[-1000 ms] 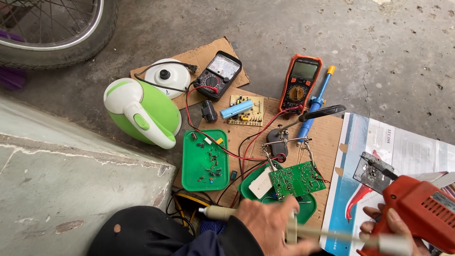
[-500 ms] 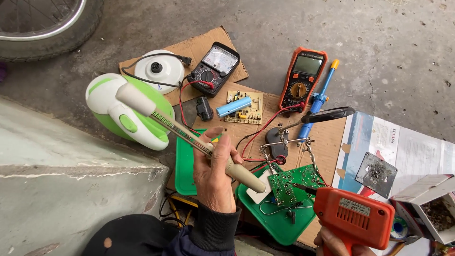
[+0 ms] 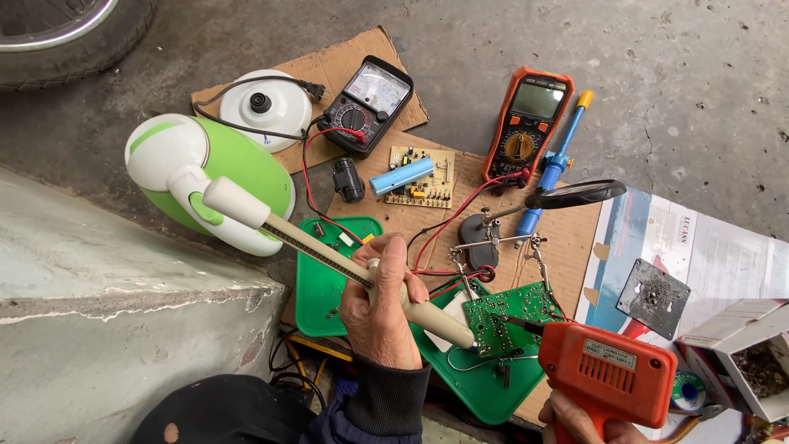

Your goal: The person uses a soldering iron and a desoldering pump to work on a green circuit board held in a clamp. They repeatedly heat solder joints and use the pump to remove molten solder, occasionally adjusting the board's position.

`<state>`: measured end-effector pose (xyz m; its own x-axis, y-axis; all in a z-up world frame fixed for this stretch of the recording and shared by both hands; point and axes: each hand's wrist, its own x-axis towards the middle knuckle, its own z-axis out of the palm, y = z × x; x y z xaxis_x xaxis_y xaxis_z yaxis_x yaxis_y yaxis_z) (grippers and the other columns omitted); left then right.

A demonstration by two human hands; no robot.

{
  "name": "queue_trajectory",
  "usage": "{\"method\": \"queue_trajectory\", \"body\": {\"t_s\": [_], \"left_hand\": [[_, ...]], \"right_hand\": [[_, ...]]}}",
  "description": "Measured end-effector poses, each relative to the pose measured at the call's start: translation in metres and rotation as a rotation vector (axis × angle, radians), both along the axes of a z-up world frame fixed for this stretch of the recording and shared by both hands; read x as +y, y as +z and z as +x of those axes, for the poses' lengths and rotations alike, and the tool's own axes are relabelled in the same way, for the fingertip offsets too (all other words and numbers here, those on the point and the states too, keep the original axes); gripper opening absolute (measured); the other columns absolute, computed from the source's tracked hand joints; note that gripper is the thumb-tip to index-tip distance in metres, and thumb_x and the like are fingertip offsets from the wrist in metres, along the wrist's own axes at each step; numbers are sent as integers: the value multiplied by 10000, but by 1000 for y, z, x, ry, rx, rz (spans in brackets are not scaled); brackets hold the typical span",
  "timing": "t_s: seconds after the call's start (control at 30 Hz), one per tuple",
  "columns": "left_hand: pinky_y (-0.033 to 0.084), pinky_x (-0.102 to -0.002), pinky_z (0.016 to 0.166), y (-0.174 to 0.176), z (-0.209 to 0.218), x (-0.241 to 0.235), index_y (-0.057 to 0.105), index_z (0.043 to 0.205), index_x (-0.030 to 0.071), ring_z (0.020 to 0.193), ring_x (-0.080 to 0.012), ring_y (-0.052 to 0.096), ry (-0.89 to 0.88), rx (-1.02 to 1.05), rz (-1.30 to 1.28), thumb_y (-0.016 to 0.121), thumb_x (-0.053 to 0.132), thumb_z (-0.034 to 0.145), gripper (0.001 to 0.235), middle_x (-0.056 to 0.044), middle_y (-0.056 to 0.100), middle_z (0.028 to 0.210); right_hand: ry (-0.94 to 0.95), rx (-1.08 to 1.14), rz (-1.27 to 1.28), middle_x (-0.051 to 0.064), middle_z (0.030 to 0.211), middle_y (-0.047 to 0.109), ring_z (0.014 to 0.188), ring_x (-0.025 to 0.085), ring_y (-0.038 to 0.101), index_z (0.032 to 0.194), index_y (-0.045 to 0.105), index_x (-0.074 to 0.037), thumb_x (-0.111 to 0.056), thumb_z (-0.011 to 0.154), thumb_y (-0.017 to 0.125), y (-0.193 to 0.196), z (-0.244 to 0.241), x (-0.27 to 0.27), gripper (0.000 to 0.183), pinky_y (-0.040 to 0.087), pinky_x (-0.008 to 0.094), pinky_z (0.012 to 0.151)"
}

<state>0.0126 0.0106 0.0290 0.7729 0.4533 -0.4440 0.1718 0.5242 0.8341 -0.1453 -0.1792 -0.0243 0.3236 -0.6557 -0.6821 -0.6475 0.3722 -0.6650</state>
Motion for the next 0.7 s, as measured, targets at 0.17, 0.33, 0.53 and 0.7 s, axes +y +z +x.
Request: {"method": "queue_trajectory", "body": {"t_s": [0.17,0.33,0.53,0.7], "left_hand": [[464,-339,501,-5,-1,-2,764,1021,29,468,-151,489,2,-19,8,794,304,939,288,-47,492,570],[492,-340,542,-8,0,0,719,976,54,503,-133,506,20,-3,14,783,297,953,252,-28,590,810],[500,-347,559,-15,0,-2,654,958,73,529,-138,518,64,-27,10,760,339,962,287,-61,605,824],[526,-342,672,-17,0,-4,692,1039,59,587,-138,549,89,-43,37,752,381,961,336,-74,567,637]], "right_hand": [[6,28,37,356,952,695,783,450,590,1311,742,104,29,1034,759,-7,-1,-7,288,509,495,787],[-3,13,19,348,917,687,772,429,592,1275,748,122,19,1040,759,-4,1,-1,257,507,472,769],[36,36,10,339,889,691,737,416,586,1229,762,144,22,1035,775,-3,1,-3,229,492,448,742],[26,32,-28,335,875,689,766,409,614,1204,760,135,30,1014,795,-4,1,-1,219,512,449,785]]}}
